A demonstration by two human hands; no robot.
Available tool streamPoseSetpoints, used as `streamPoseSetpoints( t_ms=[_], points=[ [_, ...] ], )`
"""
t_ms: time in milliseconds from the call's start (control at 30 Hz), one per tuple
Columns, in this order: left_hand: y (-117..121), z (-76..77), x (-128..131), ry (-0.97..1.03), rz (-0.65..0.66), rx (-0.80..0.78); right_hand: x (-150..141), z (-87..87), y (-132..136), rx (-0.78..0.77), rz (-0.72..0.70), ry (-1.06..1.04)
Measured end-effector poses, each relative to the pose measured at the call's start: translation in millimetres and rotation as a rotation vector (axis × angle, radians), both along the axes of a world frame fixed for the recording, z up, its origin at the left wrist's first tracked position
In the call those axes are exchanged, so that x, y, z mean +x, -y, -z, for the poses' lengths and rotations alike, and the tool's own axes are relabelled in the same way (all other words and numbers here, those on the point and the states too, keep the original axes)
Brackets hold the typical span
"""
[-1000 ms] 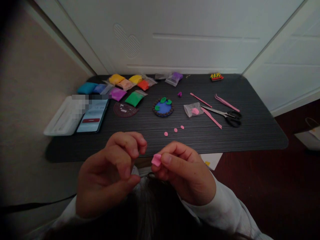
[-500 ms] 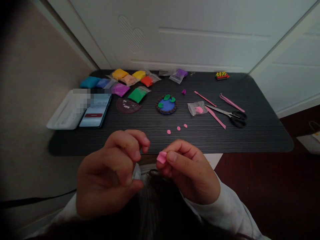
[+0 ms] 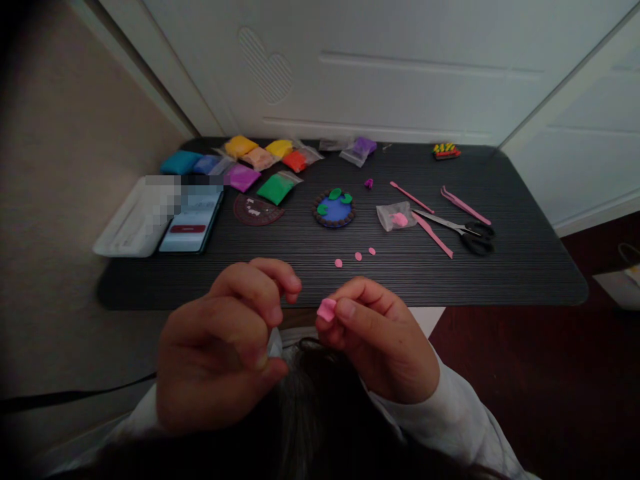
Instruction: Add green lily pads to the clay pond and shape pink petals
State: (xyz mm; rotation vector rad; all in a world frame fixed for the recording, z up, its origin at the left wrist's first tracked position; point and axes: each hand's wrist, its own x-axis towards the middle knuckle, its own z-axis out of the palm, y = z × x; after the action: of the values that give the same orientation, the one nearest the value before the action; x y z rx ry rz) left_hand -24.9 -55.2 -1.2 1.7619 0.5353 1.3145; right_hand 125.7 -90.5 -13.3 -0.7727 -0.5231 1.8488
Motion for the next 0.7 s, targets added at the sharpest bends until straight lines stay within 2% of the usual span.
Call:
streamPoseSetpoints(
  t_ms=[433,700],
  points=[
    [-0.8,-0.6,2.0,0.017,0.018,0.012,-0.1,0.2,0.1,-0.026,0.029,0.035],
    [1.2,2.2,2.8,0.063,-0.001,-0.036,2.7,3.4,-2.4,-0.025,0.067,0.058]
  ],
)
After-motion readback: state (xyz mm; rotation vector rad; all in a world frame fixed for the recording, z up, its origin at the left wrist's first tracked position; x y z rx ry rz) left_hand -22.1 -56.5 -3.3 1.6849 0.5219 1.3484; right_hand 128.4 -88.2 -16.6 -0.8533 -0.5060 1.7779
